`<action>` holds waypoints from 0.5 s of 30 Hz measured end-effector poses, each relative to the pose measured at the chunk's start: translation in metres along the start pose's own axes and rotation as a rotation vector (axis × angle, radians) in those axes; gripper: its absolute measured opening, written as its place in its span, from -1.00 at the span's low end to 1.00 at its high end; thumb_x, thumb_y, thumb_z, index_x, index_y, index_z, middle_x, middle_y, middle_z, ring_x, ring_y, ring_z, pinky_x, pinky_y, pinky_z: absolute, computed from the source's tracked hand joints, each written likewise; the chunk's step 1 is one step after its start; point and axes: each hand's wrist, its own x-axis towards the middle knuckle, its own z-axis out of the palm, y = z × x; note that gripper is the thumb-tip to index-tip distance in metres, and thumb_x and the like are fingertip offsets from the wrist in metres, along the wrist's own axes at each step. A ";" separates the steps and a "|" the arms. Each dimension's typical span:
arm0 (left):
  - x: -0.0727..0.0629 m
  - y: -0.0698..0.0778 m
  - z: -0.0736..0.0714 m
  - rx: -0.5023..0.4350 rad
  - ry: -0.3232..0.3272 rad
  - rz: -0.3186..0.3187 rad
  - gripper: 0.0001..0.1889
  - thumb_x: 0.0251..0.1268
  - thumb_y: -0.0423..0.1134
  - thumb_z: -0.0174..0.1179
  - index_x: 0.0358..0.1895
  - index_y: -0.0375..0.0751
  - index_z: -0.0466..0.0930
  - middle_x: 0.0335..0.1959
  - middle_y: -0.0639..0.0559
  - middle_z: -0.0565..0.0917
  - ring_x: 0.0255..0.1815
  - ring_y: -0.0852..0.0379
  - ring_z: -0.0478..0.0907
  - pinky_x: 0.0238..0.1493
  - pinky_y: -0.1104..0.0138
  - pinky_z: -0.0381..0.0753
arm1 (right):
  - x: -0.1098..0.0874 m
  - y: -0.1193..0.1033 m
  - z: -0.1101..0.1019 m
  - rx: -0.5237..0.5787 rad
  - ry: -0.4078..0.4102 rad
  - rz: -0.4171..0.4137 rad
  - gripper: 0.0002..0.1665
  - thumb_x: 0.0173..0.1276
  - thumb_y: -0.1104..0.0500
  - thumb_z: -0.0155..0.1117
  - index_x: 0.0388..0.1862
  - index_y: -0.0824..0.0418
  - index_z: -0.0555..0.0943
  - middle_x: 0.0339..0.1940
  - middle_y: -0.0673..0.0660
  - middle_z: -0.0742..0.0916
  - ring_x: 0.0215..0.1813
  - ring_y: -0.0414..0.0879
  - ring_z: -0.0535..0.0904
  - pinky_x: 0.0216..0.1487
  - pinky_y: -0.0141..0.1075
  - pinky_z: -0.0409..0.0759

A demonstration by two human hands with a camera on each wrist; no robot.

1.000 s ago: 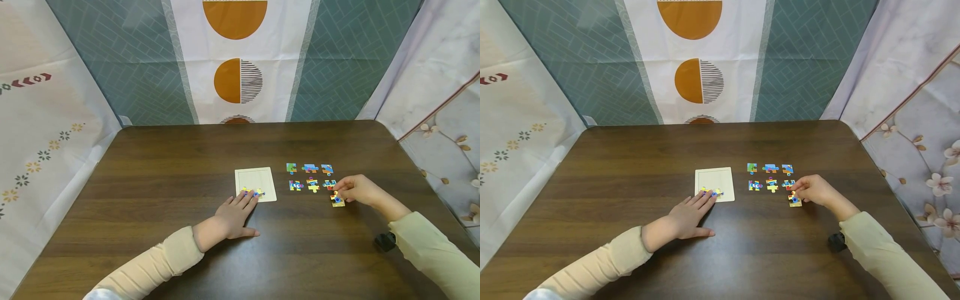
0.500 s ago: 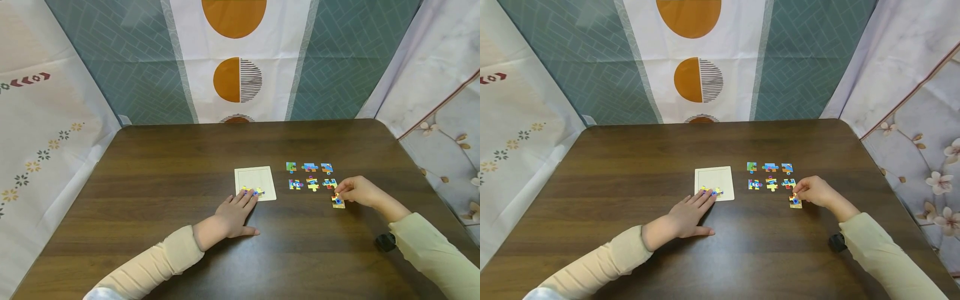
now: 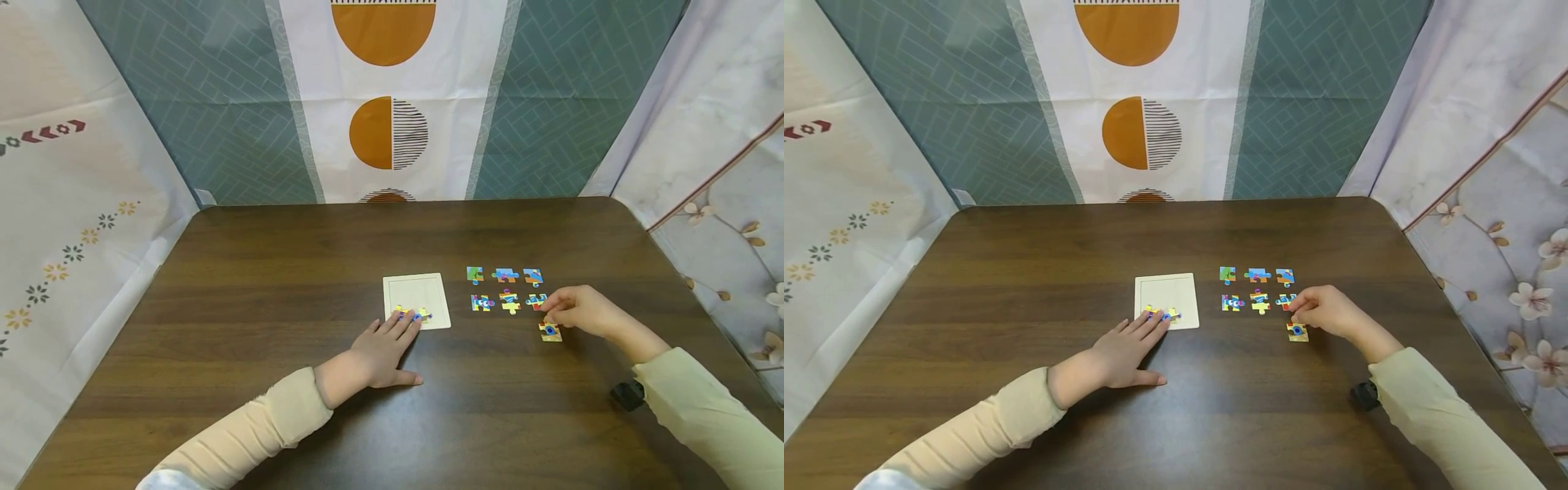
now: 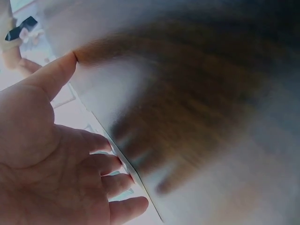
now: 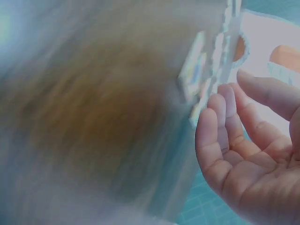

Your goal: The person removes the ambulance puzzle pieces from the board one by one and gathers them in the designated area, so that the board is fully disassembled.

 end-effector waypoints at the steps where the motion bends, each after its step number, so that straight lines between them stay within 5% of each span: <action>1: 0.000 0.000 0.000 -0.003 -0.002 0.000 -0.05 0.22 0.35 0.03 0.53 -0.07 -0.11 0.57 0.04 -0.11 0.57 0.03 -0.18 0.48 0.06 0.02 | 0.000 -0.002 0.000 0.014 -0.004 -0.005 -0.71 0.28 0.27 0.24 -0.11 0.47 0.57 -0.26 0.20 0.75 -0.29 -0.17 0.60 -0.32 -0.33 0.55; 15: -0.003 -0.001 0.000 -0.043 0.012 0.015 -0.05 0.23 0.32 0.05 0.53 -0.09 -0.12 0.57 -0.02 -0.11 0.57 -0.01 -0.19 0.48 0.03 0.00 | 0.018 -0.047 0.016 0.051 -0.001 -0.107 -0.76 0.27 0.26 0.27 -0.15 0.41 0.61 -0.32 0.14 0.73 -0.36 -0.18 0.53 -0.33 -0.31 0.55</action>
